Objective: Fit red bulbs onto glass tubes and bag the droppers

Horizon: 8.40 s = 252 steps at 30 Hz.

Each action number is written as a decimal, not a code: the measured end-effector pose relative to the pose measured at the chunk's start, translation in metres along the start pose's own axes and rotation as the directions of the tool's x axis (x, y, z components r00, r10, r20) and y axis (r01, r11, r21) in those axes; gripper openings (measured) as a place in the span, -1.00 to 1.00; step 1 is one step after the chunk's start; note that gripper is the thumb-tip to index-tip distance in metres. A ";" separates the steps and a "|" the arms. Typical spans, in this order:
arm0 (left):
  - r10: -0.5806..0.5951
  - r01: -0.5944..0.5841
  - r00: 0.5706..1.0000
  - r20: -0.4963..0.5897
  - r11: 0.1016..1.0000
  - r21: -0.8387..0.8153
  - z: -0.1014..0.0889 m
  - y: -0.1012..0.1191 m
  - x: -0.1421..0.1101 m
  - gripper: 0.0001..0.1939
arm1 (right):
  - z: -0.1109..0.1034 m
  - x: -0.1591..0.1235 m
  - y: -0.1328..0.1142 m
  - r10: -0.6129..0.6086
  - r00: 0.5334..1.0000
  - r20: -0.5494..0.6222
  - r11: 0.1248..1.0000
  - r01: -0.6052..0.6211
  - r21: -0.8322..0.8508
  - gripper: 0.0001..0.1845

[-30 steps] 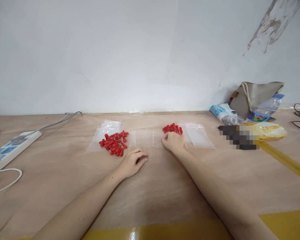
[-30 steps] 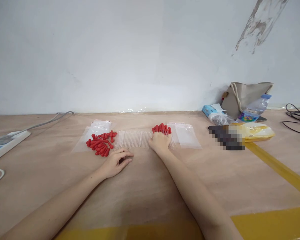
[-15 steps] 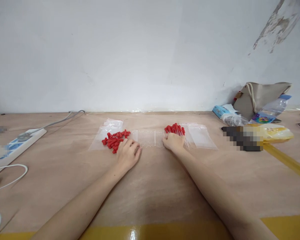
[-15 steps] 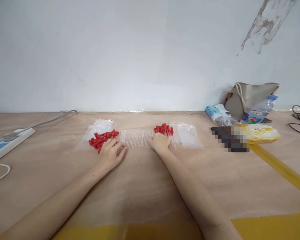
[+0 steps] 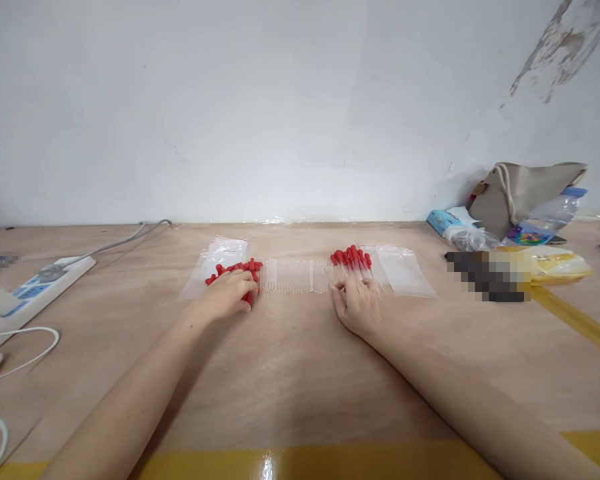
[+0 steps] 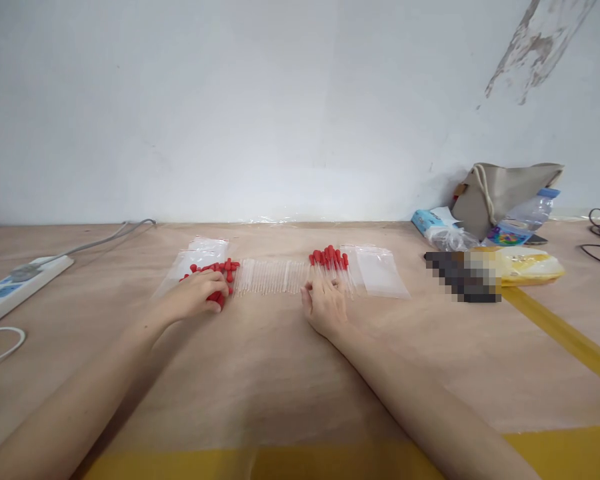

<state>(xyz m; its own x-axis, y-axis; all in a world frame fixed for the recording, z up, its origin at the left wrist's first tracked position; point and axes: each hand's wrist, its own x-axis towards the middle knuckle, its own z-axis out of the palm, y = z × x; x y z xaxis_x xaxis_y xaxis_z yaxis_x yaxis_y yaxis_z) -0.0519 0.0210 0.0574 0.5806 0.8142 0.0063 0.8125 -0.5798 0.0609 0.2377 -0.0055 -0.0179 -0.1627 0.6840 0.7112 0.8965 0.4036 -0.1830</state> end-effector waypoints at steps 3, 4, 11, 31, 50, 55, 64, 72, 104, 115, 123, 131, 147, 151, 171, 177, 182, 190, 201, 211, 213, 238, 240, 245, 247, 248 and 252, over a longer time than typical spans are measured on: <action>0.020 -0.021 0.999 -0.031 1.000 -0.022 0.003 -0.002 0.002 -0.94 | -0.010 -0.010 0.006 -0.090 0.995 0.040 0.992 0.086 0.088 -0.79; 0.024 -0.025 0.999 -0.039 0.999 -0.026 0.002 -0.002 0.002 -0.91 | -0.013 -0.012 0.008 -0.094 0.995 0.045 0.988 0.088 0.123 -0.79; 0.080 -0.087 0.991 -0.110 0.994 -0.062 -0.001 -0.001 0.003 -0.83 | -0.013 -0.017 0.018 -0.062 0.997 0.042 0.969 0.050 0.241 -0.74; -0.294 -0.018 0.935 -0.197 0.516 -0.856 0.040 0.078 0.010 -0.82 | -0.024 -0.014 0.002 -0.199 0.974 0.110 0.953 0.166 0.254 -0.84; -0.227 -0.064 0.961 -0.155 0.360 -0.931 0.075 0.088 0.014 -0.72 | -0.022 -0.018 -0.007 -0.335 0.933 0.134 0.903 0.277 0.329 -0.85; -0.190 -0.095 0.953 -0.236 0.551 -0.829 0.072 0.089 0.009 -0.76 | -0.024 -0.017 -0.004 -0.369 0.915 0.161 0.874 0.284 0.394 -0.82; -0.004 -0.188 0.961 -0.275 0.722 -0.666 0.061 0.095 0.001 -0.83 | -0.031 -0.014 0.000 -0.399 0.902 0.166 0.893 0.341 0.293 -0.78; 0.016 -0.213 0.949 -0.315 0.769 -0.602 0.063 0.095 0.000 -0.81 | -0.029 -0.017 -0.011 -0.391 0.901 0.189 0.906 0.341 0.251 -0.78; 0.019 -0.182 0.946 -0.325 0.857 -0.482 0.061 0.085 0.003 -0.80 | 0.001 0.056 0.034 0.604 0.763 0.231 0.797 -0.575 -0.183 -0.69; 0.026 -0.192 0.945 -0.326 0.850 -0.490 0.062 0.084 0.004 -0.81 | 0.007 0.043 0.014 0.365 0.909 0.200 0.928 -0.339 -0.155 -0.73; 0.033 -0.197 0.943 -0.330 0.855 -0.479 0.059 0.086 0.003 -0.81 | 0.017 0.048 0.004 0.433 0.840 0.327 0.894 -0.353 -0.276 -0.69; 0.034 -0.199 0.943 -0.331 0.854 -0.481 0.059 0.086 0.003 -0.81 | 0.010 0.054 0.011 0.452 0.860 0.235 0.888 -0.412 -0.203 -0.60; 0.035 -0.191 0.947 -0.318 0.859 -0.474 0.059 0.085 0.003 -0.81 | 0.009 0.048 0.017 0.450 0.865 0.220 0.889 -0.412 -0.200 -0.68; 0.039 -0.199 0.944 -0.327 0.859 -0.471 0.060 0.086 0.003 -0.81 | 0.013 0.047 0.008 0.403 0.869 0.286 0.912 -0.358 -0.198 -0.78; -0.080 0.169 0.839 -0.539 0.978 0.118 0.048 0.047 0.009 -0.82 | 0.003 0.035 0.010 0.205 0.969 0.136 0.972 -0.218 0.089 -0.80; -0.142 0.278 0.864 -0.482 0.934 0.222 0.041 0.023 0.008 -0.78 | -0.006 -0.001 0.014 -0.117 0.992 0.056 0.973 0.103 0.206 -0.77; -0.183 0.285 0.884 -0.430 0.940 0.186 0.048 0.019 0.009 -0.78 | -0.010 -0.011 0.013 -0.104 0.991 0.081 0.974 0.086 0.208 -0.75; -0.252 0.148 0.757 -0.603 0.965 -0.218 0.032 0.037 0.012 -0.82 | -0.014 -0.011 0.008 -0.074 0.991 0.111 0.972 0.046 0.230 -0.87; -0.257 -0.149 0.872 -0.416 0.670 -0.727 0.068 0.089 0.007 -0.86 | -0.020 -0.013 -0.001 -0.196 0.970 0.144 0.958 0.159 0.237 -0.91; -0.163 -0.117 0.920 -0.357 0.754 -0.646 0.064 0.087 0.005 -0.79 | -0.025 -0.013 -0.007 -0.230 0.961 0.155 0.948 0.185 0.259 -0.91; -0.156 -0.119 0.923 -0.352 0.754 -0.646 0.063 0.087 0.005 -0.79 | -0.024 -0.013 -0.008 -0.239 0.957 0.162 0.945 0.191 0.266 -0.92; -0.048 -0.184 0.946 -0.321 0.735 -0.653 0.063 0.091 -0.001 -0.81 | -0.029 -0.010 -0.002 -0.417 0.899 0.130 0.890 0.376 0.256 -0.68; -0.051 -0.187 0.942 -0.331 0.741 -0.645 0.063 0.091 -0.001 -0.81 | -0.030 -0.009 -0.003 -0.406 0.905 0.127 0.895 0.366 0.255 -0.69; -0.062 -0.212 0.927 -0.371 0.729 -0.651 0.062 0.092 -0.001 -0.80 | -0.028 -0.009 -0.005 -0.402 0.902 0.156 0.892 0.348 0.288 -0.73; -0.052 -0.215 0.928 -0.369 0.734 -0.645 0.060 0.092 -0.001 -0.79 | -0.027 -0.009 -0.004 -0.414 0.895 0.165 0.882 0.349 0.317 -0.73; -0.042 -0.218 0.930 -0.366 0.736 -0.640 0.060 0.093 -0.001 -0.79 | -0.027 -0.009 -0.003 -0.419 0.892 0.170 0.877 0.349 0.331 -0.73; -0.002 -0.232 0.935 -0.355 0.753 -0.615 0.057 0.094 -0.002 -0.79 | -0.027 -0.008 -0.001 -0.431 0.887 0.168 0.867 0.354 0.351 -0.72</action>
<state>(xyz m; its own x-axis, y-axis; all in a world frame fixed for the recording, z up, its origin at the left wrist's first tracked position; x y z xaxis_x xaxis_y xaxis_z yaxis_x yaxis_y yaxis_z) 0.0264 -0.0370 0.0058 0.5225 0.7729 0.3600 0.4444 -0.6072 0.6586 0.2494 -0.0274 -0.0052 -0.5995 0.5347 0.5956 0.5745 0.8056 -0.1451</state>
